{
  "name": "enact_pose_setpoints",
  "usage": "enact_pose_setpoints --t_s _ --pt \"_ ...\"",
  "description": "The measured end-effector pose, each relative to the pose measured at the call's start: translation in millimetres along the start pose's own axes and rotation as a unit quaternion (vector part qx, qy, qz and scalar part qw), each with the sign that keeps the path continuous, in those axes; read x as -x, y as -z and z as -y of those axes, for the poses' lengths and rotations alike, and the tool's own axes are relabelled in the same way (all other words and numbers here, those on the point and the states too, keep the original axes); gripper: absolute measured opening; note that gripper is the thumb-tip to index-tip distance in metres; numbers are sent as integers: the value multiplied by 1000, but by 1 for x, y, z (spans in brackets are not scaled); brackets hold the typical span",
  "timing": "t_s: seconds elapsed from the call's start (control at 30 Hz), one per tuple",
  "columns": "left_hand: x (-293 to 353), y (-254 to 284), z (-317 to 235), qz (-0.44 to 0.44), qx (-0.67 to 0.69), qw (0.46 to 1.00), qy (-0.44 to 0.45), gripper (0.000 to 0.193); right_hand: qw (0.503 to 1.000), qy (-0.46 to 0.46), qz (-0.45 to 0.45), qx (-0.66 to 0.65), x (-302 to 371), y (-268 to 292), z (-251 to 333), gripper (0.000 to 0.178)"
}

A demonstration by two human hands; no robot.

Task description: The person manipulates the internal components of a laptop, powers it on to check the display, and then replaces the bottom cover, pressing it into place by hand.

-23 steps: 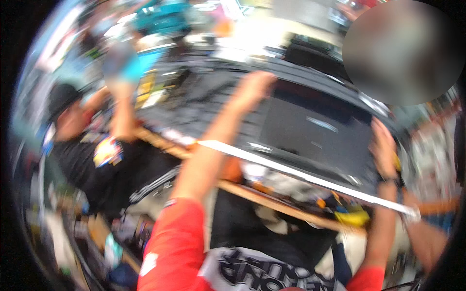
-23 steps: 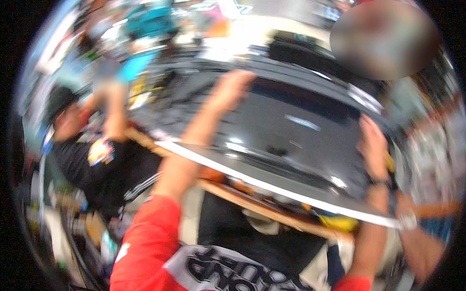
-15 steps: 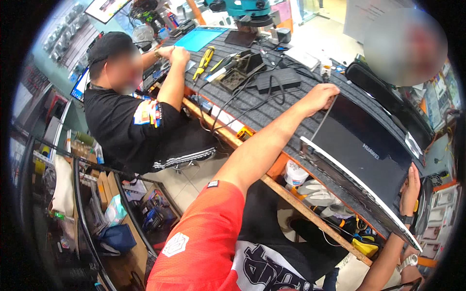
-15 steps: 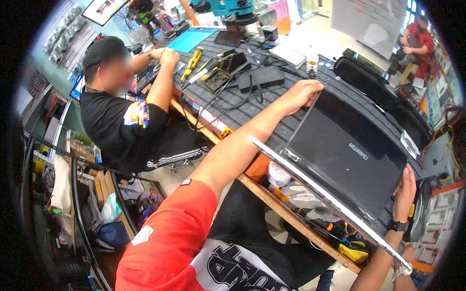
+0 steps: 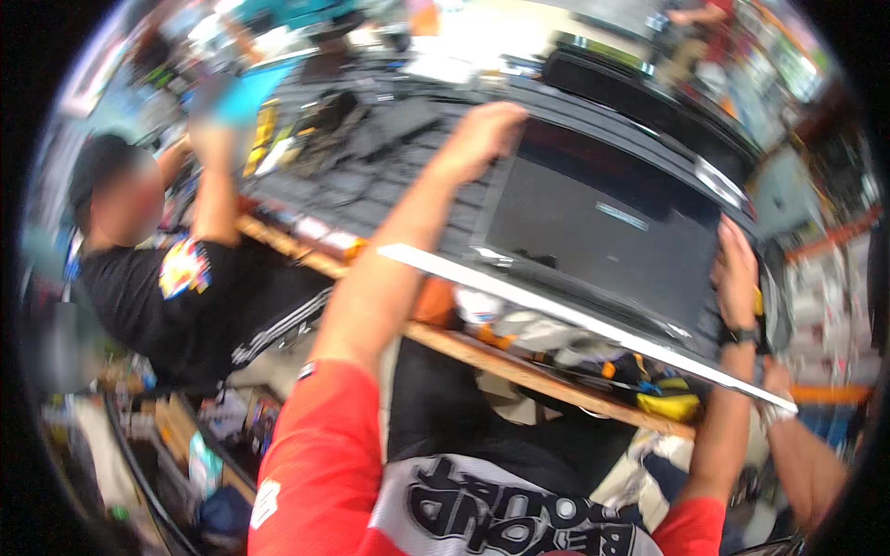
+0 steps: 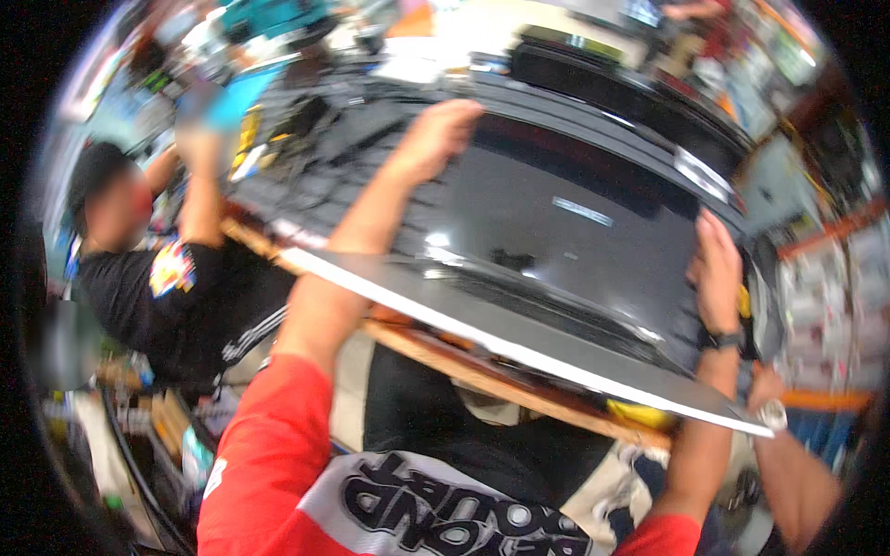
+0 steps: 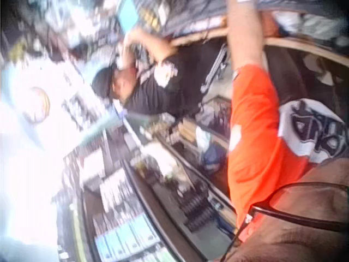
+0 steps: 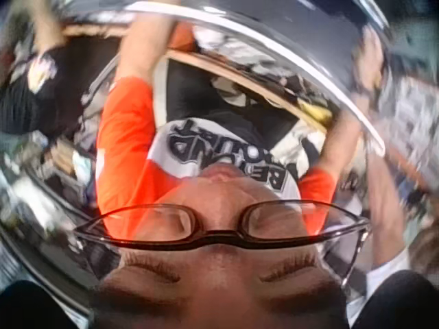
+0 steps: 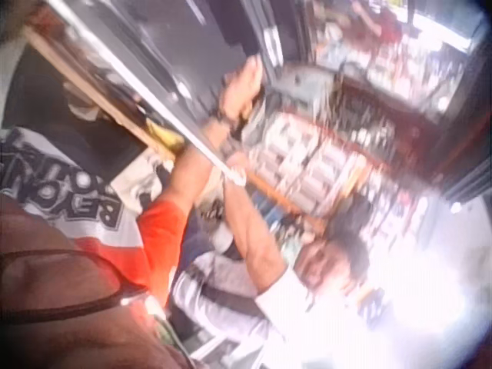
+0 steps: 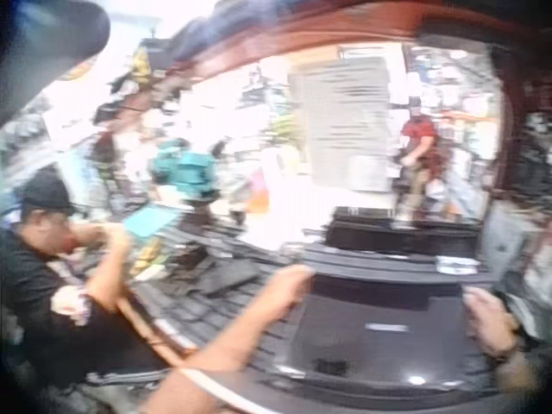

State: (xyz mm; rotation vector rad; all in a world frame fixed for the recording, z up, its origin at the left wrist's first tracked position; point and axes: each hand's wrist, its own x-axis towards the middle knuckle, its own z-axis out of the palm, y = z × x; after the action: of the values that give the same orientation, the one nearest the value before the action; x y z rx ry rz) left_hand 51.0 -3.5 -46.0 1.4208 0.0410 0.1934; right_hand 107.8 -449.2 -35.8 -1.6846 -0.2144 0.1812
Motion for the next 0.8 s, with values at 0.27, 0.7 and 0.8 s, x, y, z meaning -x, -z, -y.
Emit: enact_pose_setpoints --t_s 0.27,0.7,0.8 --pt "3 -5 -2 -71 2 997 6 19 999 29 9 -43 3 -1 3 41" --pt "5 -8 -10 -21 64 998 -21 27 996 70 -7 -60 5 2 4 37" --pt "9 -15 -14 -23 70 997 -18 26 996 71 -8 -58 6 1 5 39"
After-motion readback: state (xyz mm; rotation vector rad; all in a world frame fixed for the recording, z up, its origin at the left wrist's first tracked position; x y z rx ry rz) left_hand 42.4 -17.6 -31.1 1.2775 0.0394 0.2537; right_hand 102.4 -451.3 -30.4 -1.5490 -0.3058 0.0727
